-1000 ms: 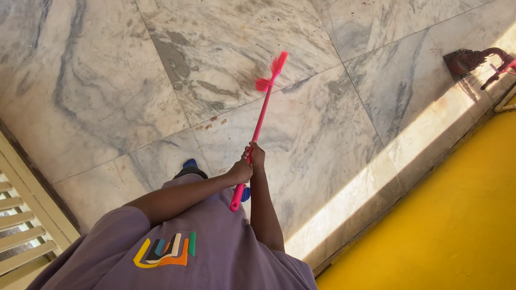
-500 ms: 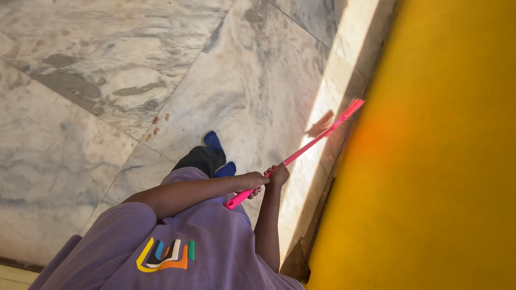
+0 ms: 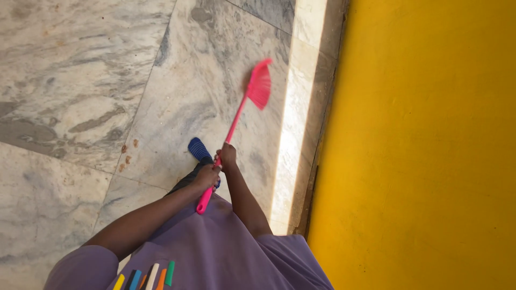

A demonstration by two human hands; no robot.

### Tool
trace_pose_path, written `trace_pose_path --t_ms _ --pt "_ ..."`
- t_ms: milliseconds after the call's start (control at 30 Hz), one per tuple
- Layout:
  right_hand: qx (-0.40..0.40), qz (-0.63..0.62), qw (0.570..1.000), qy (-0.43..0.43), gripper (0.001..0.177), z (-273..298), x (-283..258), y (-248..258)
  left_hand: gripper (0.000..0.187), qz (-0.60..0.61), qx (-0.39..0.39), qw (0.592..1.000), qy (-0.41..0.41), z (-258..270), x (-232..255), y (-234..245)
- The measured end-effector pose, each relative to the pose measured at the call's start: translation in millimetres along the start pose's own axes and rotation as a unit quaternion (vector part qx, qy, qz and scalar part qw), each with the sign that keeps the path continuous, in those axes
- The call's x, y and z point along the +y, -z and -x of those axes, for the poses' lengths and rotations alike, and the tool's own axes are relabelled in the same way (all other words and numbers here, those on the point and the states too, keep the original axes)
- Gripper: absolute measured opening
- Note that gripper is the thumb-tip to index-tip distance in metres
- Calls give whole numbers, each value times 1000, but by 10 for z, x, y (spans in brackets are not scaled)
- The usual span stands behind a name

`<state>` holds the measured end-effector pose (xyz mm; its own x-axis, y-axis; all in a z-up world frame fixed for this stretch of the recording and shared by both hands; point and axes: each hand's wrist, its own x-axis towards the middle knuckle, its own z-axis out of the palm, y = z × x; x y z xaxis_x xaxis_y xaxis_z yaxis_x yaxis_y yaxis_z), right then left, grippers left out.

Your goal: Sweeping a marble floor using a pink broom.

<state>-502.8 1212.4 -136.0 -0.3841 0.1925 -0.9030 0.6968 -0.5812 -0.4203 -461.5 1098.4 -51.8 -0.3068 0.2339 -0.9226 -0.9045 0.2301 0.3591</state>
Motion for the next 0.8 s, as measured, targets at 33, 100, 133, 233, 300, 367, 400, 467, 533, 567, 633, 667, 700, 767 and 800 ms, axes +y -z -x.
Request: trace_pose_path --t_ms 33,100,133,233,300,367,400,467,533,567,633,667,700,767,800 --pt "2 8 1000 -7 33 -82 -102 -213 29 9 1 1000 7 -39 80 54" --pt "-120 96 988 -1 31 -268 -276 -692 28 76 46 994 -64 -130 242 215" --pt "-124 92 988 3 31 -272 -401 -890 28 71 48 994 -69 36 548 259" --pt "-181 115 977 19 33 -202 -808 -1396 24 135 96 984 -73 503 1295 366" --pt "-184 123 973 63 37 -32 -918 -1378 27 162 109 976 -98 757 1362 289" --pt "-144 108 979 98 36 121 -1109 -1352 29 130 86 982 -105 802 1532 337" --pt "-108 94 980 136 36 170 -1281 -1321 30 100 65 986 -116 795 1671 314" --pt "-25 89 980 177 33 110 -1602 -1049 30 83 17 991 -105 617 1820 183" --pt "57 82 972 212 31 8 -1835 -690 30 65 -30 993 -90 454 1998 16" --pt "98 58 972 207 32 -79 -1960 -475 31 55 -90 993 -58 362 2149 -97" --pt "138 34 969 201 35 -252 -2259 -96 32 45 -147 988 -25 127 2470 -345" --pt "174 20 968 180 38 -293 -2370 105 32 8 -177 984 7 25 2570 -491" --pt "210 7 965 160 41 -344 -2497 320 33 -28 -206 977 39 -89 2677 -654" --pt "230 -17 969 92 41 -654 -2443 654 32 -92 -216 971 36 -430 2743 -870" --pt "247 -57 967 36 40 -851 -2474 625 33 -173 -227 958 22 -614 2929 -837"
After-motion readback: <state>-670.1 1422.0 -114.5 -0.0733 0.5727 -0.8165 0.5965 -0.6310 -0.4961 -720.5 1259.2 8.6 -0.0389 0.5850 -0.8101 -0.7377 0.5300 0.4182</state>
